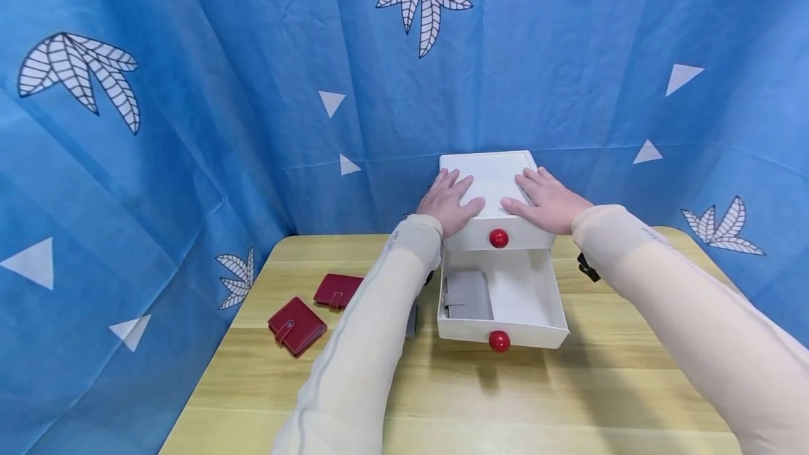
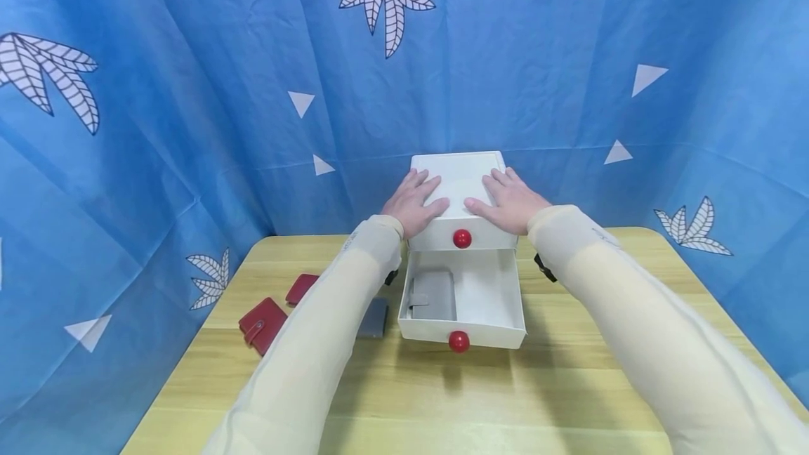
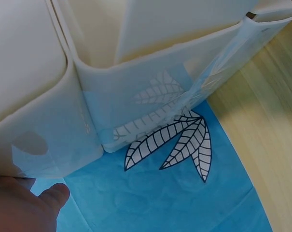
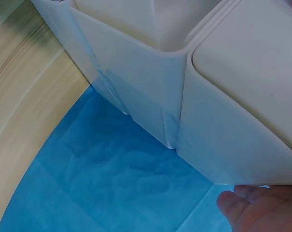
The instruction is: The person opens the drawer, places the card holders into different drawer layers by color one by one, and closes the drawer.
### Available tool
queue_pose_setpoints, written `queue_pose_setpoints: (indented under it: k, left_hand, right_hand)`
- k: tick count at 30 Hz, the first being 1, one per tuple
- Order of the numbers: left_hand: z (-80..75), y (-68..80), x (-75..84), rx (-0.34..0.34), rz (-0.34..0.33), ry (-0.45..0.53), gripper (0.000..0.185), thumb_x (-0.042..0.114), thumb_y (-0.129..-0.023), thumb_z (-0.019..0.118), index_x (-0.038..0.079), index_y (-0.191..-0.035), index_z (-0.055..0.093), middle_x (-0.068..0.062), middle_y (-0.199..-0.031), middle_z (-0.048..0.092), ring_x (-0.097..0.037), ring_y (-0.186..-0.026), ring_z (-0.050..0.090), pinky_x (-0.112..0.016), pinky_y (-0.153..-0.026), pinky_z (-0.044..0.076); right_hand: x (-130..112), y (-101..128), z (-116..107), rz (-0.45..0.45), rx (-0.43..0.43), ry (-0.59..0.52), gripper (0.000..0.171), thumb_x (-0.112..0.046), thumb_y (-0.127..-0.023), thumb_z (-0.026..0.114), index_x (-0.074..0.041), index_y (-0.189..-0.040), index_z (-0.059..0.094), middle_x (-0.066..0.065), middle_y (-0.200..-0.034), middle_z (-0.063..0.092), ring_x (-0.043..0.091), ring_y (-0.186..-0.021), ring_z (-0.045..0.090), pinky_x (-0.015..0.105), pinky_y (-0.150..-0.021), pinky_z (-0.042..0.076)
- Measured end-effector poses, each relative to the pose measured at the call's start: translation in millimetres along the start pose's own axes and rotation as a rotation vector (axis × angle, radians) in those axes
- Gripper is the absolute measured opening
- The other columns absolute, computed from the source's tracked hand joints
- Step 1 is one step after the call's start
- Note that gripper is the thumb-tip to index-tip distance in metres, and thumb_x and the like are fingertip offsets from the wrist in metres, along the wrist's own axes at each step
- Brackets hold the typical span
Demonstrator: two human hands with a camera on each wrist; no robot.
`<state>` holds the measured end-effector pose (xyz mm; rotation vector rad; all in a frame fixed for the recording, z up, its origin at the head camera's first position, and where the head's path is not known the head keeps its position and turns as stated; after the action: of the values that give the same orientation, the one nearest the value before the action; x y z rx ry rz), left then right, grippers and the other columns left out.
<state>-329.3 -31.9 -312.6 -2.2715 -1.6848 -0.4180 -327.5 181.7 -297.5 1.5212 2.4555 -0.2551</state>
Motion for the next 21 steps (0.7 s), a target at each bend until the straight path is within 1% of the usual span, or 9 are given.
queue_pose_setpoints:
  k: [5,13,18,21]
  left_hand:
    - [0.1,-0.8,0.9,0.003,0.004,-0.021,0.064,0.058,-0.096,0.034,0.029,-0.153,0.028,0.002,-0.160,0.015,-0.018,-0.147,0.000,-0.045,-0.117,0.013]
    - [1.3,-2.8,-0.1,-0.003,0.007,-0.040,0.064,0.059,-0.096,0.033,0.029,-0.153,0.027,0.001,-0.161,0.013,-0.018,-0.147,-0.001,-0.043,-0.117,0.012]
    - [-0.2,-1.2,-1.4,0.000,0.003,-0.023,0.065,0.059,-0.096,0.034,0.029,-0.153,0.027,0.002,-0.161,0.014,-0.017,-0.147,-0.001,-0.045,-0.116,0.013]
    - [-0.6,-0.6,-2.2,-0.004,0.012,-0.017,0.065,0.059,-0.096,0.035,0.028,-0.153,0.027,0.001,-0.161,0.014,-0.018,-0.147,-0.001,-0.046,-0.116,0.013]
  right_hand:
    - [-2,-2,0,0.006,-0.009,0.009,0.088,-0.063,-0.095,0.035,0.005,-0.150,0.021,0.027,-0.156,0.013,0.043,-0.144,0.000,0.056,-0.114,0.007]
    - [-12,-6,2,0.002,-0.018,0.058,0.090,-0.066,-0.094,0.032,0.003,-0.150,0.021,0.027,-0.156,0.014,0.042,-0.144,0.005,0.055,-0.114,0.008]
    - [-14,-7,4,0.009,-0.004,0.082,0.089,-0.066,-0.094,0.031,0.001,-0.151,0.021,0.025,-0.156,0.014,0.041,-0.144,0.007,0.054,-0.115,0.008]
    - [-14,-7,7,0.022,0.000,0.090,0.089,-0.067,-0.094,0.029,-0.001,-0.152,0.020,0.024,-0.157,0.013,0.040,-0.144,0.007,0.054,-0.115,0.008]
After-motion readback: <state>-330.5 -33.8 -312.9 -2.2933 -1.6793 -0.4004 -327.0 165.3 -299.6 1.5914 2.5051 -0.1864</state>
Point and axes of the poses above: each hand's wrist, its own y-axis away from the middle knuckle, its own z-axis out of the palm, x = y × z, the point moved 2 cm from there along -y, towards the middle knuckle
